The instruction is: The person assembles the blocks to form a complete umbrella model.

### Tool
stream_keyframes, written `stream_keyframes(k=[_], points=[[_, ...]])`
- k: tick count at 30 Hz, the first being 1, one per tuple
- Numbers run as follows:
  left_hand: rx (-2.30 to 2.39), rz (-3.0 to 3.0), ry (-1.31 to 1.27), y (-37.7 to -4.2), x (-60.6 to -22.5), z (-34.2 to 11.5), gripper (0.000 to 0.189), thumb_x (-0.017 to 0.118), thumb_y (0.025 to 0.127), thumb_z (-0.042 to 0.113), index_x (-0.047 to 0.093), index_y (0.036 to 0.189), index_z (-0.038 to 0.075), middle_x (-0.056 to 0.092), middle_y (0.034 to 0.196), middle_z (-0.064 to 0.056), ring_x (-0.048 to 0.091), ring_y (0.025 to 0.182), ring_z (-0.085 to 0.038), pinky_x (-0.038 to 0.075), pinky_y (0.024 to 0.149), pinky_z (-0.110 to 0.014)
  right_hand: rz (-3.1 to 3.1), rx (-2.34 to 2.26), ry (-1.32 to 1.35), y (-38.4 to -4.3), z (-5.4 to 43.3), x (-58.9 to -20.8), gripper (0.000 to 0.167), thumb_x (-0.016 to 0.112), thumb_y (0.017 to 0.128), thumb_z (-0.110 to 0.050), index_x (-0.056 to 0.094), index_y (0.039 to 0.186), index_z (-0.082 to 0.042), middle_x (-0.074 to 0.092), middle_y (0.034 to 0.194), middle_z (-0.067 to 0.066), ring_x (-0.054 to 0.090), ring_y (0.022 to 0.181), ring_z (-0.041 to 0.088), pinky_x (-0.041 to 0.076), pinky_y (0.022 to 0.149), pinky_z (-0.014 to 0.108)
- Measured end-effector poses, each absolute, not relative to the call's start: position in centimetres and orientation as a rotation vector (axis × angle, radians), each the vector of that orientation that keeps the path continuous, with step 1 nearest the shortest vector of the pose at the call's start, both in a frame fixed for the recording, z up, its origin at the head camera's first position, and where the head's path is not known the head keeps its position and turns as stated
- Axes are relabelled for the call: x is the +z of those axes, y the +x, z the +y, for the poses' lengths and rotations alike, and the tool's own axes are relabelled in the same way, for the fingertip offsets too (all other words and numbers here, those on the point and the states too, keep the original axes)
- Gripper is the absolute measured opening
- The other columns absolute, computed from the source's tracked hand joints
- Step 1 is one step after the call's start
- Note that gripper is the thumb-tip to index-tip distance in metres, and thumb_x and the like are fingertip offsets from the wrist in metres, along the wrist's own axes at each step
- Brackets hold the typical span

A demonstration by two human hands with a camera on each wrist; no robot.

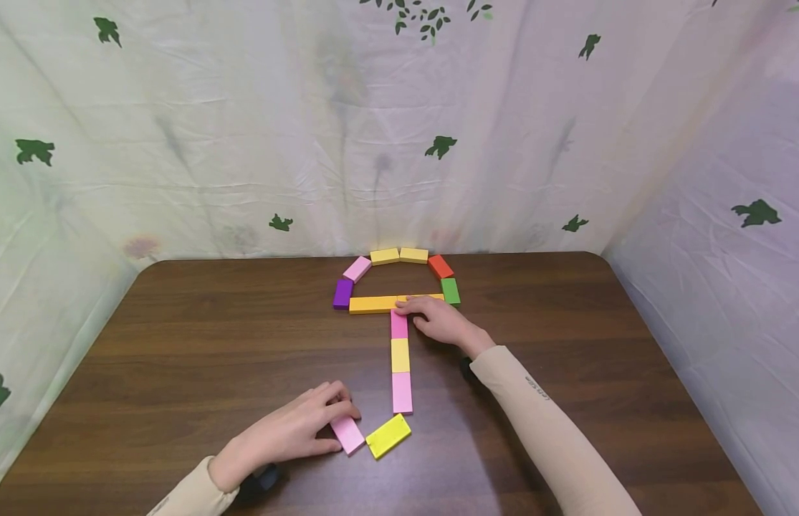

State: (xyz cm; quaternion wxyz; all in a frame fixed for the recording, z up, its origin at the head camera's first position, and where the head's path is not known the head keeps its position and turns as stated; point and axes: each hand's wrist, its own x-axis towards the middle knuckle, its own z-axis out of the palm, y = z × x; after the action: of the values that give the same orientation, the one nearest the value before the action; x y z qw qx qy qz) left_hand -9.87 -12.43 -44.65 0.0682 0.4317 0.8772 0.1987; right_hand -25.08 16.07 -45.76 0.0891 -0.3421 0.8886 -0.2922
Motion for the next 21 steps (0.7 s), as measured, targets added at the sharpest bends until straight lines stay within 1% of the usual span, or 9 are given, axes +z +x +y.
stream_keyframes(k=[7,13,21], points=[[0.602,2.654,1.286,-9.81,-44.66,-12.56,0.03,0.077,0.081,0.023,0.064,0.108,0.017,0.048,0.101,0.007,0.046,0.092,-0.011,0.042,0.081,-0.029,2.643,-0.864,-1.015,-25.26,16.11,-45.96,0.041,0.052,0.092,0.002,0.059,0.131,-0.006,0.052,0.138,0.008,0.039,0.133,0.027,0.032,0.107,0.043],[0.625,2.668,1.263,-9.89,-44.7,-12.96,0.029,0.077,0.081,0.022,0.064,0.107,0.017,0.047,0.099,0.008,0.046,0.091,-0.01,0.043,0.08,-0.029,2.648,-0.877,-1.084,-25.22,16.18,-45.88,0.04,0.052,0.091,0.004,0.06,0.129,-0.004,0.053,0.136,0.01,0.041,0.132,0.029,0.033,0.106,0.044],[0.636,2.698,1.273,-9.96,-45.15,-13.23,0.023,0.076,0.08,0.02,0.064,0.099,0.018,0.046,0.093,0.01,0.045,0.087,-0.009,0.042,0.077,-0.028,2.64,-0.878,-1.073,-25.17,16.21,-45.89,0.04,0.051,0.091,0.004,0.06,0.13,-0.004,0.053,0.137,0.01,0.04,0.132,0.029,0.032,0.107,0.044]])
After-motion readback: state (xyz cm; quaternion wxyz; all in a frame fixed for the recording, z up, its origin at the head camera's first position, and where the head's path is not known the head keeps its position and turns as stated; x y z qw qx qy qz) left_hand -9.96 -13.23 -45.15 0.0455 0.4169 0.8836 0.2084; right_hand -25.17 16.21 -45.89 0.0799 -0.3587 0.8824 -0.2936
